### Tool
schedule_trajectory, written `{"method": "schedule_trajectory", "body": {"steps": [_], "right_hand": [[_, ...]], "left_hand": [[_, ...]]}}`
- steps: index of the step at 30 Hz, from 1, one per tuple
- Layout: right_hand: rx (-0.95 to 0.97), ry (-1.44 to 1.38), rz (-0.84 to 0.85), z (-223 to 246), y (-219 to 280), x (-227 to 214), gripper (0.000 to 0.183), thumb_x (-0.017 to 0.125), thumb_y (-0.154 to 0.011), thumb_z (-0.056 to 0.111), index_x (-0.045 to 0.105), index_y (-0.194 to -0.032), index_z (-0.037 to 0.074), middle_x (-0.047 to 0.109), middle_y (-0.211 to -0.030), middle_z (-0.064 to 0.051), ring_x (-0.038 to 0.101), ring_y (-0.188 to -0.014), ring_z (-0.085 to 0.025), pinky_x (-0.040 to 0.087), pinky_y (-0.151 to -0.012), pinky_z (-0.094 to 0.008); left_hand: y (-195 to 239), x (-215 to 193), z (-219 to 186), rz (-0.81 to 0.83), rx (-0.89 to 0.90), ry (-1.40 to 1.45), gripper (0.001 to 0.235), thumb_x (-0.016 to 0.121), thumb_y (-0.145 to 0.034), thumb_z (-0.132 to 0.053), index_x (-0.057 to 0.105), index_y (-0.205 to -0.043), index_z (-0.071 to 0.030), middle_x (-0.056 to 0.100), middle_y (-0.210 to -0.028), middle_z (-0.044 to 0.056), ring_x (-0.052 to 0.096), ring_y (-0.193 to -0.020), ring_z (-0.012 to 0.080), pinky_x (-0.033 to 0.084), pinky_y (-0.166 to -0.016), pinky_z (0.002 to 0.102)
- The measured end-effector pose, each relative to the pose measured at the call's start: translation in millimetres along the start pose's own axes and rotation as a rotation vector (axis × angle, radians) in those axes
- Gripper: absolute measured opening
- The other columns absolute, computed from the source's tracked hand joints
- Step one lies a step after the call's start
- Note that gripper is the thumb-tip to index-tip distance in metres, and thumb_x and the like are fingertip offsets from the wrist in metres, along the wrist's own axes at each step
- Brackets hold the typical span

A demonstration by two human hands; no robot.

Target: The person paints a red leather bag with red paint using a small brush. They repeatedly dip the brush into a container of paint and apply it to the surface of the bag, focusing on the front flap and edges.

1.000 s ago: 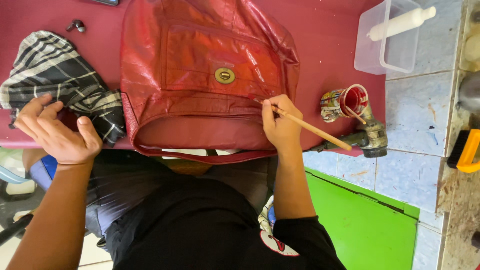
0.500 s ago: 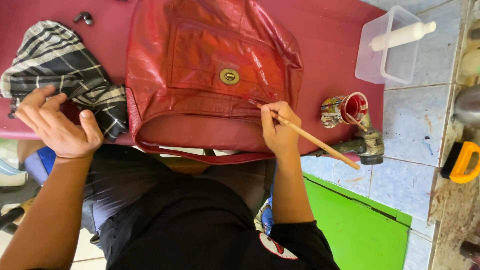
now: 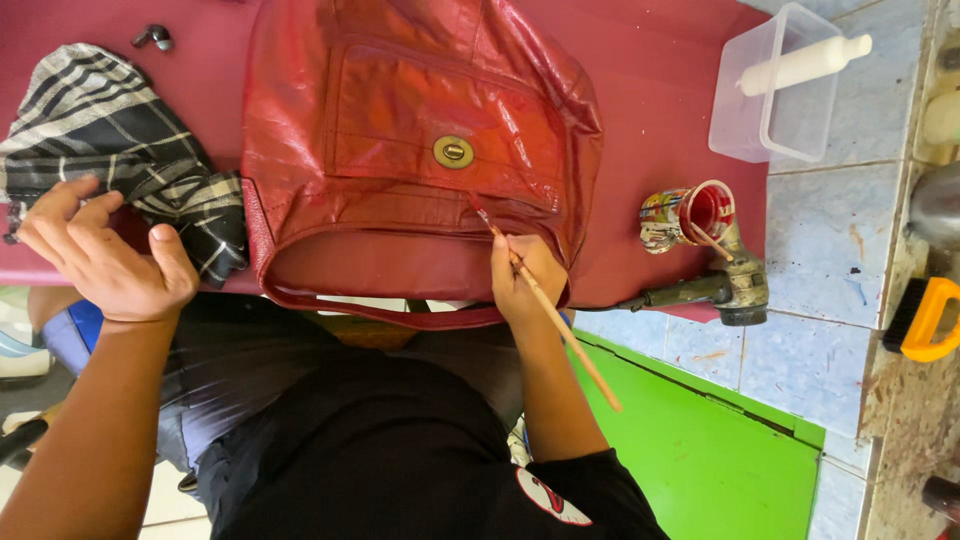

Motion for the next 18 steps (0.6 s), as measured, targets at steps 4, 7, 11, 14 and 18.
{"method": "schedule_trajectory", "body": {"steps": [4, 7, 11, 14, 18], "right_hand": [[0.125, 0.111, -0.051, 4.2, 5.5, -11.1, 0.020, 0.063, -0.099, 0.018, 0.065, -0.081, 0.009, 0.068, -0.078, -0.007, 0.068, -0.068, -0.025, 0.050, -0.059, -0.038], [0.131, 0.139, 0.030, 0.7, 8.7, 2.8, 0.039, 0.058, -0.100, 0.020, 0.053, -0.062, 0.010, 0.055, -0.062, -0.005, 0.060, -0.059, -0.023, 0.041, -0.053, -0.039], [-0.032, 0.074, -0.126, 10.8, 12.1, -4.8, 0.021, 0.066, -0.097, 0.010, 0.061, -0.078, 0.003, 0.066, -0.076, -0.012, 0.067, -0.066, -0.027, 0.049, -0.056, -0.037], [0.027, 0.108, -0.108, 14.5, 12.7, -4.9, 0.032, 0.062, -0.100, 0.012, 0.056, -0.069, 0.006, 0.060, -0.068, -0.008, 0.063, -0.061, -0.025, 0.045, -0.052, -0.038], [-0.131, 0.013, -0.080, 25.5, 8.5, 2.4, 0.020, 0.064, -0.098, 0.004, 0.060, -0.079, -0.001, 0.064, -0.075, -0.013, 0.065, -0.066, -0.027, 0.050, -0.057, -0.036]], "left_hand": [[-2.0, -1.2, -2.5, -0.002, 0.006, 0.000, 0.051, 0.038, -0.115, -0.031, 0.057, -0.107, 0.016, 0.056, -0.121, 0.036, 0.054, -0.100, 0.0510, 0.038, -0.091, 0.058], [-4.1, -0.3, -5.5, 0.008, 0.000, 0.022, 0.051, 0.039, -0.116, -0.030, 0.056, -0.107, 0.017, 0.057, -0.119, 0.037, 0.053, -0.101, 0.0513, 0.037, -0.095, 0.060], [-4.0, 0.9, -4.0, 0.018, -0.002, 0.001, 0.052, 0.039, -0.116, -0.030, 0.057, -0.107, 0.017, 0.057, -0.120, 0.036, 0.052, -0.101, 0.0498, 0.037, -0.095, 0.059], [-3.8, 0.5, -3.8, 0.023, 0.000, -0.003, 0.053, 0.038, -0.116, -0.031, 0.057, -0.106, 0.017, 0.056, -0.121, 0.036, 0.052, -0.100, 0.0496, 0.036, -0.094, 0.059], [-8.3, -1.1, -8.6, 0.026, -0.020, 0.020, 0.053, 0.040, -0.117, -0.032, 0.056, -0.106, 0.017, 0.055, -0.119, 0.036, 0.052, -0.100, 0.0527, 0.036, -0.094, 0.060]]}}
Point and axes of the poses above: each hand's wrist, its own y-axis away from the middle knuckle, its own x-axis out of the palm, z = x × y, the point moved 9 cm from there along -y, towards the middle knuckle
